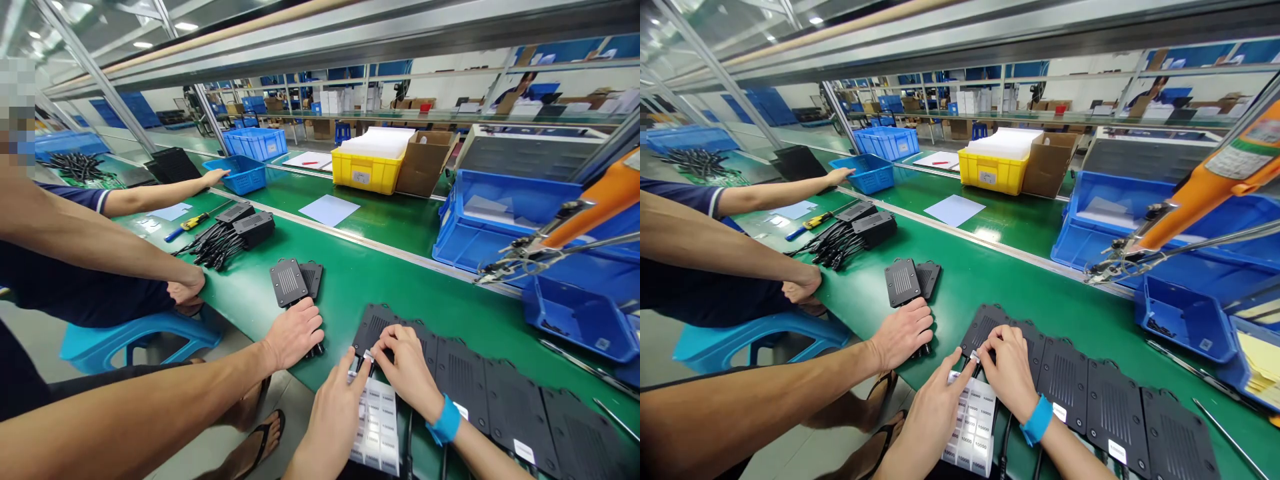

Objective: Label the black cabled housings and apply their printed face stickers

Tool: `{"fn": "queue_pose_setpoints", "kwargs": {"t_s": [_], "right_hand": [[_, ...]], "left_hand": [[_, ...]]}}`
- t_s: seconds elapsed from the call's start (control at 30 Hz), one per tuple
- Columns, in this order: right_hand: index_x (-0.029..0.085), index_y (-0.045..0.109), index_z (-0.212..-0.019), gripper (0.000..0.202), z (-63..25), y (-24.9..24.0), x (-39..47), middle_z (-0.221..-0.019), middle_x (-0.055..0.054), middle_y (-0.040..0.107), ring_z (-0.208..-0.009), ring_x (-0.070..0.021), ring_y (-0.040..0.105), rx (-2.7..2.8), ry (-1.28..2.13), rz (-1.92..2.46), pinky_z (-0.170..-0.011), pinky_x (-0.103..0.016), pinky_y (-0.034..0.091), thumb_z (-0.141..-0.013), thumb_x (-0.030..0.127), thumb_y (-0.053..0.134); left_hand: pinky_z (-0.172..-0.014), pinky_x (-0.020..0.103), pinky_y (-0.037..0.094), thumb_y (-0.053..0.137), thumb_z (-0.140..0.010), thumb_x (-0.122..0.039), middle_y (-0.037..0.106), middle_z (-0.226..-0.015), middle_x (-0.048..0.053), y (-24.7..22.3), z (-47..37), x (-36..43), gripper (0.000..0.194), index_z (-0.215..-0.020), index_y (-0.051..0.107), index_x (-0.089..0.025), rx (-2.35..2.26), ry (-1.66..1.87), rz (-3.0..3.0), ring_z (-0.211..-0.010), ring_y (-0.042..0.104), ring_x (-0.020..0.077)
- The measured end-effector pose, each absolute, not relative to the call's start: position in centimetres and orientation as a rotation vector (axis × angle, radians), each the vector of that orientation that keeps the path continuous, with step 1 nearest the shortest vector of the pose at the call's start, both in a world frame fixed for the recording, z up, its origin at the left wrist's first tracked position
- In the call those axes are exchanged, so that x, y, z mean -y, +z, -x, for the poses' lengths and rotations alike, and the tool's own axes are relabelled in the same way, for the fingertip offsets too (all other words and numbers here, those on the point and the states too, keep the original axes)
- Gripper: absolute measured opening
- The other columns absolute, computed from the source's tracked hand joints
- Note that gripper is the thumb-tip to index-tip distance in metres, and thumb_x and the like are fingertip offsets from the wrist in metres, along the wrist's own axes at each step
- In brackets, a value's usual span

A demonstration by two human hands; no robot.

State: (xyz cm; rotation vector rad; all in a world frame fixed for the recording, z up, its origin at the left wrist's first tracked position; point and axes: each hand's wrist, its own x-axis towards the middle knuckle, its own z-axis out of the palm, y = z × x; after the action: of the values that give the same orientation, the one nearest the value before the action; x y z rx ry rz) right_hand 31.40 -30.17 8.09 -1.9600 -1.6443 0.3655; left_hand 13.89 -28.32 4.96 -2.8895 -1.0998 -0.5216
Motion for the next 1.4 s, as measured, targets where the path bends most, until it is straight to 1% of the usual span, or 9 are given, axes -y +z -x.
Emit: {"fn": "queue_pose_setpoints", "kwargs": {"t_s": [0.33, 0.43, 0.57, 0.73, 0.8, 0.9, 1.07, 1.23, 1.4], "right_hand": [[0.019, 0.064, -0.077, 0.02, -31.8, 7.8, 30.2, -0.096, -0.009, 0.058, -0.095, -0.0276, 0.051, 1.72, 0.315, 1.919, -0.083, -0.048, 0.046, -0.095, 0.021, 0.055], [0.016, 0.066, -0.092, 0.021, -32.1, 7.6, 30.4, -0.099, -0.012, 0.058, -0.095, -0.028, 0.052, 1.776, 0.263, 1.863, -0.084, -0.05, 0.047, -0.099, 0.025, 0.047], [0.02, 0.061, -0.125, 0.033, -32.0, 7.4, 31.5, -0.123, -0.015, 0.057, -0.113, -0.0318, 0.05, 1.939, 0.185, 1.744, -0.092, -0.054, 0.047, -0.1, 0.021, 0.04], [0.026, 0.057, -0.136, 0.053, -32.7, 8.2, 33.1, -0.148, -0.018, 0.045, -0.131, -0.0441, 0.043, 2.295, -0.152, 1.708, -0.098, -0.07, 0.037, -0.088, 0.009, 0.045], [0.026, 0.065, -0.126, 0.045, -33.3, 9.0, 33.5, -0.148, -0.018, 0.045, -0.133, -0.0453, 0.04, 2.276, -0.095, 1.738, -0.101, -0.072, 0.034, -0.088, 0.011, 0.048], [0.026, 0.069, -0.115, 0.031, -33.8, 10.6, 34.0, -0.139, -0.014, 0.054, -0.131, -0.0361, 0.046, 2.021, 0.275, 1.743, -0.105, -0.06, 0.038, -0.095, 0.021, 0.045], [0.023, 0.062, -0.108, 0.02, -32.5, 12.3, 34.8, -0.099, -0.002, 0.068, -0.09, -0.0194, 0.063, 1.597, 0.882, 1.551, -0.081, -0.031, 0.051, -0.089, 0.027, 0.061], [0.024, 0.061, -0.102, 0.007, -31.5, 13.3, 34.8, -0.097, -0.001, 0.066, -0.089, -0.0176, 0.061, 1.774, 0.365, 1.425, -0.078, -0.029, 0.048, -0.097, 0.025, 0.055], [0.021, 0.062, -0.096, 0.015, -30.9, 14.1, 34.3, -0.082, -0.004, 0.06, -0.071, -0.018, 0.054, 1.972, -0.363, 1.323, -0.062, -0.029, 0.041, -0.1, 0.019, 0.048]], "left_hand": [[-0.079, 0.034, 0.062, 0.043, -0.071, 0.011, 0.06, -0.135, 0.018, 5.7, -14.1, 28.2, 0.075, -0.136, 0.059, -0.023, 1.155, -0.367, 2.944, -0.102, 0.072, 0.0266], [-0.082, 0.037, 0.062, 0.041, -0.073, 0.01, 0.056, -0.14, 0.017, 6.2, -14.4, 28.3, 0.075, -0.137, 0.057, -0.025, 1.243, -0.279, 3.007, -0.11, 0.069, 0.0283], [-0.094, 0.04, 0.057, 0.035, -0.082, 0.006, 0.058, -0.139, 0.018, 6.8, -14.6, 28.2, 0.062, -0.139, 0.052, -0.014, 1.436, -0.314, 3.128, -0.119, 0.063, 0.027], [-0.102, 0.044, 0.051, 0.028, -0.088, 0.0, 0.059, -0.135, 0.021, 7.4, -14.2, 27.8, 0.051, -0.134, 0.049, -0.004, 1.64, -0.534, 3.28, -0.124, 0.059, 0.0283], [-0.1, 0.048, 0.052, 0.028, -0.089, -0.004, 0.058, -0.135, 0.021, 7.6, -13.8, 27.7, 0.05, -0.134, 0.049, -0.006, 1.596, -0.71, 3.328, -0.123, 0.06, 0.0304], [-0.094, 0.046, 0.054, 0.035, -0.093, -0.016, 0.063, -0.128, 0.02, 8.0, -13.2, 27.5, 0.043, -0.133, 0.049, -0.01, 1.564, -1.126, 3.354, -0.112, 0.065, 0.0288], [-0.066, 0.027, 0.054, 0.054, -0.09, -0.031, 0.071, -0.095, 0.008, 8.6, -13.7, 28.1, 0.037, -0.124, 0.051, -0.017, 1.756, -1.961, 3.303, -0.076, 0.069, 0.0178], [-0.059, 0.018, 0.046, 0.075, -0.077, -0.033, 0.066, -0.074, -0.002, 9.5, -15.3, 28.7, 0.044, -0.114, 0.055, -0.019, 1.875, -2.77, 3.005, -0.064, 0.062, 0.0106], [-0.059, 0.016, 0.043, 0.086, -0.068, -0.037, 0.066, -0.069, -0.004, 10.7, -16.1, 28.8, 0.056, -0.111, 0.055, -0.019, 1.776, -3.129, 2.96, -0.06, 0.06, 0.0073]]}}
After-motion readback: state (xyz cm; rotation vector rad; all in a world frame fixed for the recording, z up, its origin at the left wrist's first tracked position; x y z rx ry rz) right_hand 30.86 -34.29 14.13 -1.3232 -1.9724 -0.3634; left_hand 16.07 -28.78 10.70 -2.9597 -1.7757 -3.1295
